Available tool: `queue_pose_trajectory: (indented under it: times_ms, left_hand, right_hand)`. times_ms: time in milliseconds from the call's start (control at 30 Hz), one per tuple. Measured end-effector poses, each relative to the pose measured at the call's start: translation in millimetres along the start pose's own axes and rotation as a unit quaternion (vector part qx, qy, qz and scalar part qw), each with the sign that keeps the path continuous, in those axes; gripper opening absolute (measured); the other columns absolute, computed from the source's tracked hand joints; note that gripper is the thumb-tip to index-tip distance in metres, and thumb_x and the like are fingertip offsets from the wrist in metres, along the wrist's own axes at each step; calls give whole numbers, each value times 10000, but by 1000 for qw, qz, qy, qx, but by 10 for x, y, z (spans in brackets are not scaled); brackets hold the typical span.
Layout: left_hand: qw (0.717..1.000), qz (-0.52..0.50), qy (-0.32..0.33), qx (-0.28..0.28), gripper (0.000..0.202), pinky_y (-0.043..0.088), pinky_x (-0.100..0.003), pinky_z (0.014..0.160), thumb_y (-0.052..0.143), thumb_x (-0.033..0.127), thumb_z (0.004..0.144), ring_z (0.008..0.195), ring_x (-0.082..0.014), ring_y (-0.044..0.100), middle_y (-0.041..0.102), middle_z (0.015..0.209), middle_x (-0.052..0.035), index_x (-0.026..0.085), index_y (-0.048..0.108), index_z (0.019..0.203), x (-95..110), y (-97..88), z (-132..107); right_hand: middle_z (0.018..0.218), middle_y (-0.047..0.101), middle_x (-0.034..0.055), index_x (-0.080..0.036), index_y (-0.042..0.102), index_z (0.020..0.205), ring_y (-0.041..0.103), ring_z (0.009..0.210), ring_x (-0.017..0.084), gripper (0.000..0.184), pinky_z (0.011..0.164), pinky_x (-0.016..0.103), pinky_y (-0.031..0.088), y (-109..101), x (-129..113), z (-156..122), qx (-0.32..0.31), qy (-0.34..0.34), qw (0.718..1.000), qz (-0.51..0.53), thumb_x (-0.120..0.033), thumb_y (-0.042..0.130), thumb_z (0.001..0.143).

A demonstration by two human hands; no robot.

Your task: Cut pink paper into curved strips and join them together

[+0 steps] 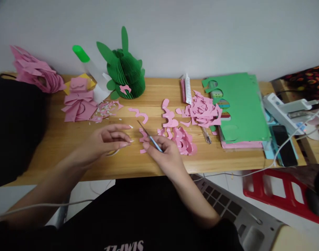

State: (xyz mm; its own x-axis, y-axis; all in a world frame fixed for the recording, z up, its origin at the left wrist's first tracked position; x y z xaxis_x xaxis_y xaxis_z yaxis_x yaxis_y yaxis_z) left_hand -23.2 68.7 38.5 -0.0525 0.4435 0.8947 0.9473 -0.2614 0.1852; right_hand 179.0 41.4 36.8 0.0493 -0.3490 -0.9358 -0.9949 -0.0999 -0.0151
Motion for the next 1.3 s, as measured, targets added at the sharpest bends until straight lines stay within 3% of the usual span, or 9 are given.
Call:
queue_pose_trajectory:
  times_ms: [200, 367, 467, 533, 633, 733, 833, 1033, 1300]
  left_hand:
    - [997, -56, -51, 4, 501, 515, -293, 842, 833, 213, 620, 793, -140, 710, 758, 803, 8, 183, 623, 1074, -158, 18, -8]
    - [996, -54, -66, 6, 549, 516, -340, 869, 810, 212, 634, 801, -170, 720, 765, 821, -17, 166, 587, 1133, -188, -23, 6]
    - [1000, -12, -14, 21, 482, 543, -360, 855, 768, 232, 691, 844, -191, 725, 771, 876, -51, 156, 578, 1127, -264, -25, -9]
    - [993, 65, 66, 71, 387, 559, -366, 849, 710, 230, 757, 887, -197, 725, 766, 953, -78, 155, 580, 1114, -354, -21, -56]
    - [923, 276, 232, 135, 216, 554, -377, 892, 611, 173, 841, 979, -200, 706, 743, 1054, -94, 169, 615, 1057, -513, 4, -181]
    - [799, 454, 388, 76, 154, 555, -388, 890, 579, 115, 857, 1007, -219, 698, 744, 1038, -106, 160, 642, 990, -656, 47, -295]
    - [728, 528, 437, 18, 113, 563, -401, 881, 575, 161, 877, 1036, -253, 695, 745, 1054, -129, 138, 649, 959, -748, 60, -337]
    - [687, 570, 451, -17, 180, 538, -420, 937, 576, 237, 908, 1084, -286, 681, 733, 1100, -172, 82, 658, 949, -788, 76, -320]
    - [680, 578, 451, -16, 209, 532, -411, 935, 542, 255, 934, 1099, -275, 676, 730, 1112, -171, 88, 653, 989, -804, 83, -305]
  right_hand:
    - [792, 732, 49, -190, 685, 752, 636, 714, 169, 184, 684, 297, 480, 202, 80, 107, -4, 26, 1000, -11, -350, 736, 676]
    - [699, 688, 23, -195, 658, 715, 585, 634, 150, 185, 615, 276, 449, 248, 120, 146, -8, 23, 999, -33, -372, 708, 699]
    - [609, 614, -7, -198, 634, 691, 512, 563, 128, 216, 546, 256, 401, 257, 167, 149, 7, 16, 999, -42, -403, 698, 716]
    - [578, 577, -19, -196, 624, 672, 473, 531, 114, 239, 519, 247, 373, 245, 219, 115, 33, 25, 998, -41, -420, 685, 732]
    - [555, 538, -30, -187, 652, 688, 409, 488, 98, 265, 485, 243, 323, 218, 328, 13, 59, 60, 995, -58, -444, 665, 752]
    - [586, 563, -19, -169, 699, 761, 414, 508, 105, 290, 500, 245, 331, 210, 445, -86, 49, 86, 993, -69, -455, 655, 754]
    - [696, 649, 20, -155, 726, 834, 500, 606, 136, 313, 581, 262, 400, 222, 527, -122, 30, 97, 992, -69, -448, 646, 762]
    - [749, 670, 33, -144, 727, 878, 528, 652, 145, 329, 625, 266, 426, 233, 568, -84, 30, 96, 992, -75, -442, 636, 774]
    - [824, 721, 59, -157, 723, 882, 592, 725, 172, 305, 686, 291, 467, 219, 574, -60, 22, 99, 991, -92, -432, 628, 790]
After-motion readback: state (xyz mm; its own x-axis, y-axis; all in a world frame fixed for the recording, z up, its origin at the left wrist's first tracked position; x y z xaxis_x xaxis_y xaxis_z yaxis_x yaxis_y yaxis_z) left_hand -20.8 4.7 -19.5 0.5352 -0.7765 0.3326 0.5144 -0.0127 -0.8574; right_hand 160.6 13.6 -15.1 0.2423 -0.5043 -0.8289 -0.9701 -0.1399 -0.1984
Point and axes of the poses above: each hand's wrist, its own z-axis towards the middle knuckle, its own y-axis out of the palm, x = y × z, the point moved 1 cm from there along z, towards the middle knuckle
